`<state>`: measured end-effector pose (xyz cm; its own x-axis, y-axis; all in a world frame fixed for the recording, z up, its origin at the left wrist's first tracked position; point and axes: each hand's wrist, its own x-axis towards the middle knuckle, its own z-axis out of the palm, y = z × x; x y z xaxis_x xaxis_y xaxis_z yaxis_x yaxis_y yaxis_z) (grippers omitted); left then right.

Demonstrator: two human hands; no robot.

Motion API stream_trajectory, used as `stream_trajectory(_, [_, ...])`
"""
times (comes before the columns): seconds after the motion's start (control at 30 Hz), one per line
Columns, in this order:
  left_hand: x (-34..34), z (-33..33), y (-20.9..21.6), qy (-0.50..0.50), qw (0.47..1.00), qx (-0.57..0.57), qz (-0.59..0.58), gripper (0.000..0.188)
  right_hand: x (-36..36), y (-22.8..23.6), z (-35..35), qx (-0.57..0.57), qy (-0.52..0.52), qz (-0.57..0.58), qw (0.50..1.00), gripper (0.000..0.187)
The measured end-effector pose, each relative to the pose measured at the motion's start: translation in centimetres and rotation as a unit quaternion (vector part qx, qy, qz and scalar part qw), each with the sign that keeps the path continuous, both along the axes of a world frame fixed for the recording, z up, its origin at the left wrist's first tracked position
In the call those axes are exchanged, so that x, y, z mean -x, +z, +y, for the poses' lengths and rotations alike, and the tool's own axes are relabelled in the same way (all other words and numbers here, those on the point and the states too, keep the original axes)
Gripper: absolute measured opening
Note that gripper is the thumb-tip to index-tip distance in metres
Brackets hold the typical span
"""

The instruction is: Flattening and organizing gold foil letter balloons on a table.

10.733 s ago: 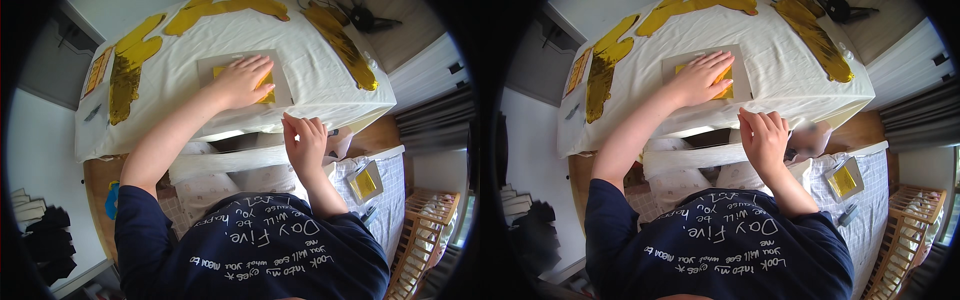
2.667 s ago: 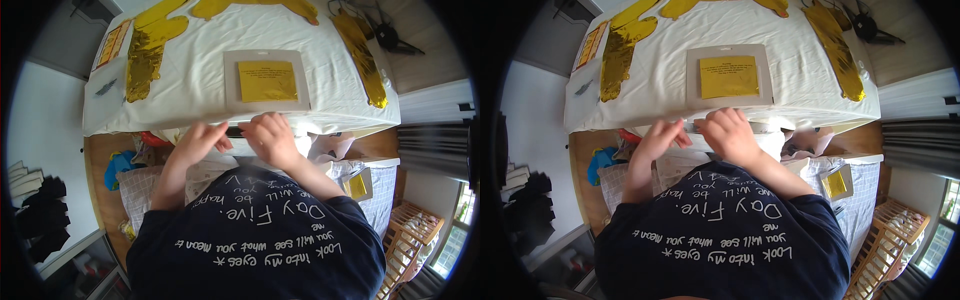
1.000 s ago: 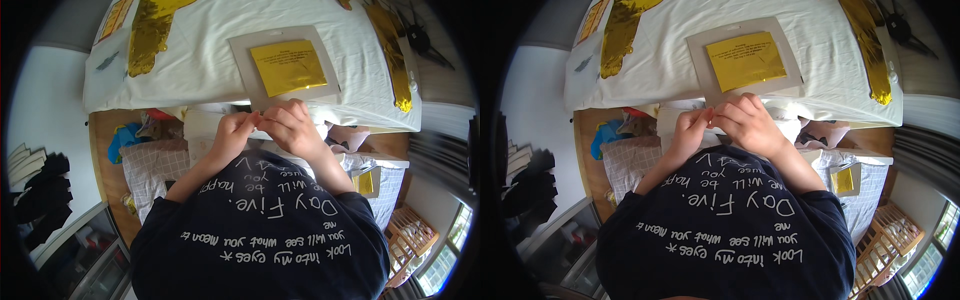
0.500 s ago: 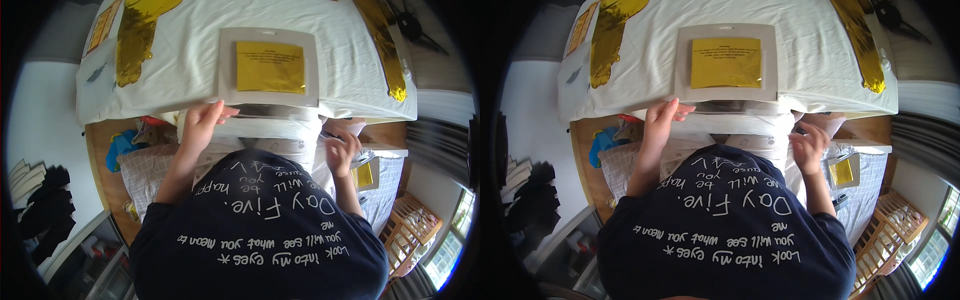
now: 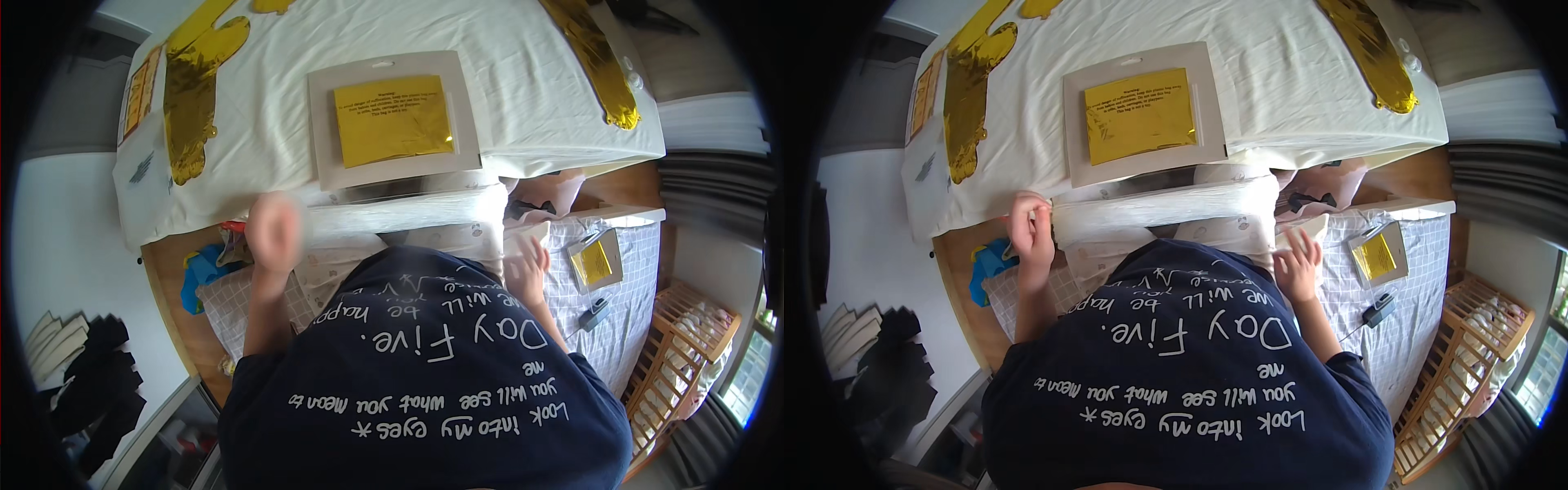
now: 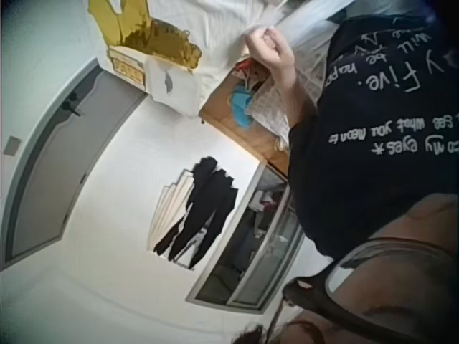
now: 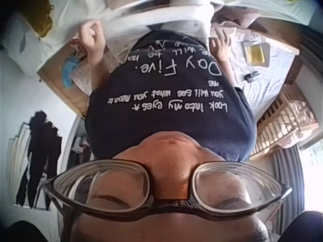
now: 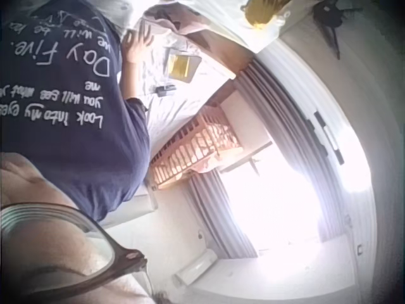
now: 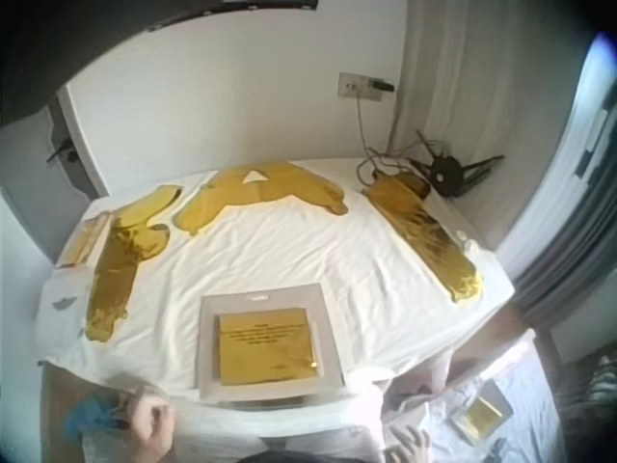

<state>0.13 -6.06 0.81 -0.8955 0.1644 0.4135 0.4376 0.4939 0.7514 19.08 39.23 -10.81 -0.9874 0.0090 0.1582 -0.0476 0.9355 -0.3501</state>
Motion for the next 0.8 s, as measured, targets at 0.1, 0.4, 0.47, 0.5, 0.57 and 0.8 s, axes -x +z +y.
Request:
stream_trajectory(0.1, [1.2, 1.7, 2.1, -0.034, 0.980, 0.087, 0.176, 0.026, 6.3, 3.8, -2.8, 0.185, 0.083, 0.001, 0.979, 0.014])
stream_trajectory(0.4, [3.3, 5.0, 3.4, -0.111, 0.925, 0.319, 0.173, 0.067, 15.4, 10.7, -5.0, 0.424, 0.133, -0.068, 0.893, 0.048])
stream_trajectory(0.47, [3.6, 5.8, 3.8, -0.132, 0.921, 0.319, 0.179, 0.063, 16.8, 10.5, -5.9, 0.276, 0.209, 0.024, 0.938, 0.086])
stream_trajectory(0.5, [3.8, 6.0, 3.8, -0.150, 0.917, 0.319, 0.186, 0.057, 17.5, 10.5, -6.4, 0.255, 0.224, 0.044, 0.940, 0.085])
stream_trajectory(0.57, [4.1, 6.1, 3.7, -0.168, 0.913, 0.319, 0.192, 0.052, 18.2, 11.1, -8.0, 0.245, 0.207, 0.077, 0.944, 0.074])
stream_trajectory(0.8, [4.6, 6.0, 3.1, -0.189, 0.922, 0.283, 0.186, 0.040, 19.9, 11.3, -8.5, 0.270, 0.205, 0.089, 0.937, 0.047])
